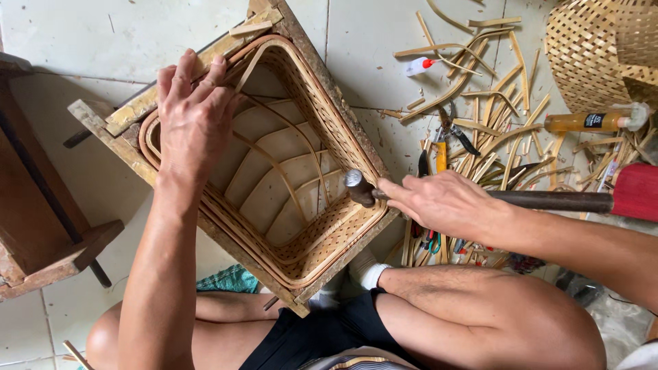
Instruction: The person weaves thin bamboo strips into a rectangular basket frame. They bend and tuck the strips into the frame, use pliers to pull and secure them, and repeatedly adjust the weave with both hands.
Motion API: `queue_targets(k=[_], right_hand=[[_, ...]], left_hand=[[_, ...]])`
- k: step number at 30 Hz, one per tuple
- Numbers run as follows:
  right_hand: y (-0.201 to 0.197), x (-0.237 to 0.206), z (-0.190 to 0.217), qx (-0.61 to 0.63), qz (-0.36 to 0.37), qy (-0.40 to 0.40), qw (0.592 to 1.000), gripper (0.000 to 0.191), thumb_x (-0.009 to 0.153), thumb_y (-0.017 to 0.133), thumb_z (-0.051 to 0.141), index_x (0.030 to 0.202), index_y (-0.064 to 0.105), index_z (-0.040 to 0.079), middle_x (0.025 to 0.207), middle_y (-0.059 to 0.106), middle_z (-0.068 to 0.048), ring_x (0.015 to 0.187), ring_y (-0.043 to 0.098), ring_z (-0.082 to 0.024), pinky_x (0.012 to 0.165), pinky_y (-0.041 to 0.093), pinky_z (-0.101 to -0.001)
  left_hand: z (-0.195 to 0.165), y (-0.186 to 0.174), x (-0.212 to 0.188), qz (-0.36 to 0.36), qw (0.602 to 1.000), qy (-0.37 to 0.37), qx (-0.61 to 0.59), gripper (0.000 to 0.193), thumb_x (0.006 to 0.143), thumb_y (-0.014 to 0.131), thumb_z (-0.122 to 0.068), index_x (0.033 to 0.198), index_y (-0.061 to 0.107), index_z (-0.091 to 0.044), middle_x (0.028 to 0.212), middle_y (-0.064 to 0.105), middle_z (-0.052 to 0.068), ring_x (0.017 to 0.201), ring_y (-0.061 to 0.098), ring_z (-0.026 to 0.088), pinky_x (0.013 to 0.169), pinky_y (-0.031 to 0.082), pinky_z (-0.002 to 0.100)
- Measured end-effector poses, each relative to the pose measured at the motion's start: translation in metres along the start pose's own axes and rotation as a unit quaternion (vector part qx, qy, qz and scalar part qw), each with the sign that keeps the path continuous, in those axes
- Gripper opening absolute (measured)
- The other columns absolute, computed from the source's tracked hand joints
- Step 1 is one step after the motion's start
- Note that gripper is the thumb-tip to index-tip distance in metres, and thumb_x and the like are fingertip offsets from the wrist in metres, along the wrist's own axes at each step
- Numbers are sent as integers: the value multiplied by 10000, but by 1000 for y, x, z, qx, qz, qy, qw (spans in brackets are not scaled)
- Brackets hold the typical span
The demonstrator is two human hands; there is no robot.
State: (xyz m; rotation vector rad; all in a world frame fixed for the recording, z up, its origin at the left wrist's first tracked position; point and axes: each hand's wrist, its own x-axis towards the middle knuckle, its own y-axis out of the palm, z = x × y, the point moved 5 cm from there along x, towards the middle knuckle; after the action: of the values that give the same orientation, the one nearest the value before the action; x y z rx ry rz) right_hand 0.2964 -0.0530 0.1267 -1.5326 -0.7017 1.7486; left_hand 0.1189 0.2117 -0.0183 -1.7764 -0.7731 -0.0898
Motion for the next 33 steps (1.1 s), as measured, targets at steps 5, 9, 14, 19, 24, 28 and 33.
queue_targets(k=[5, 9, 14, 19, 24, 28, 33], right_hand=[[20, 8, 5, -87, 67, -36, 993, 372, 948, 588, 168, 1297, 572, 41, 751, 638, -117, 594, 681, -298, 484, 549, -423], [19, 7, -2, -41, 49, -36, 997, 334, 948, 609, 236, 1215, 592, 36, 722, 646, -124, 625, 680, -330, 507, 544, -446], [40, 9, 11, 156, 63, 21, 986, 480, 933, 620, 286, 1383, 605, 120, 809, 707, -152, 640, 695, -361, 533, 553, -480], [87, 30, 64, 401, -10, -62, 914, 501, 976, 612, 276, 1386, 570, -9, 1012, 725, -257, 879, 720, -400, 741, 583, -471], [124, 42, 75, 394, 45, -42, 917, 494, 983, 576, 288, 1396, 555, 17, 1049, 719, -262, 894, 721, -401, 812, 561, -472], [129, 43, 73, 381, 83, -26, 921, 510, 976, 576, 302, 1405, 548, 28, 914, 715, -270, 851, 707, -408, 776, 551, -490], [109, 31, 56, 435, -14, -37, 900, 480, 988, 632, 283, 1402, 578, 45, 920, 733, -237, 780, 748, -298, 712, 573, -440]], left_hand=[[1, -3, 3, -17, 1000, 3, -23, 137, 1005, 811, -160, 983, 750, -39, 1397, 704, 73, 1429, 553, 364, 1151, 408, 460], [0, -1, 2, -20, 999, -4, -29, 95, 994, 807, -124, 999, 759, -42, 1366, 709, 83, 1404, 573, 369, 1140, 425, 470], [4, 3, 0, -30, 998, 0, -56, 75, 949, 808, -51, 970, 743, -20, 1399, 718, 101, 1371, 578, 402, 1123, 451, 491], [5, 7, 0, -41, 998, 22, -31, 84, 961, 810, -49, 984, 736, -15, 1402, 710, 117, 1372, 578, 399, 1131, 436, 507], [6, 10, -3, -32, 998, 21, -40, 73, 956, 788, -26, 997, 732, -3, 1400, 710, 127, 1361, 573, 412, 1133, 427, 507], [10, 11, -4, -36, 998, 8, -53, 43, 986, 768, -10, 992, 725, -4, 1396, 708, 119, 1378, 575, 390, 1139, 426, 498], [7, 11, 3, -36, 999, 4, -38, 37, 998, 756, -25, 1019, 726, -30, 1380, 715, 96, 1371, 575, 371, 1124, 435, 488]])
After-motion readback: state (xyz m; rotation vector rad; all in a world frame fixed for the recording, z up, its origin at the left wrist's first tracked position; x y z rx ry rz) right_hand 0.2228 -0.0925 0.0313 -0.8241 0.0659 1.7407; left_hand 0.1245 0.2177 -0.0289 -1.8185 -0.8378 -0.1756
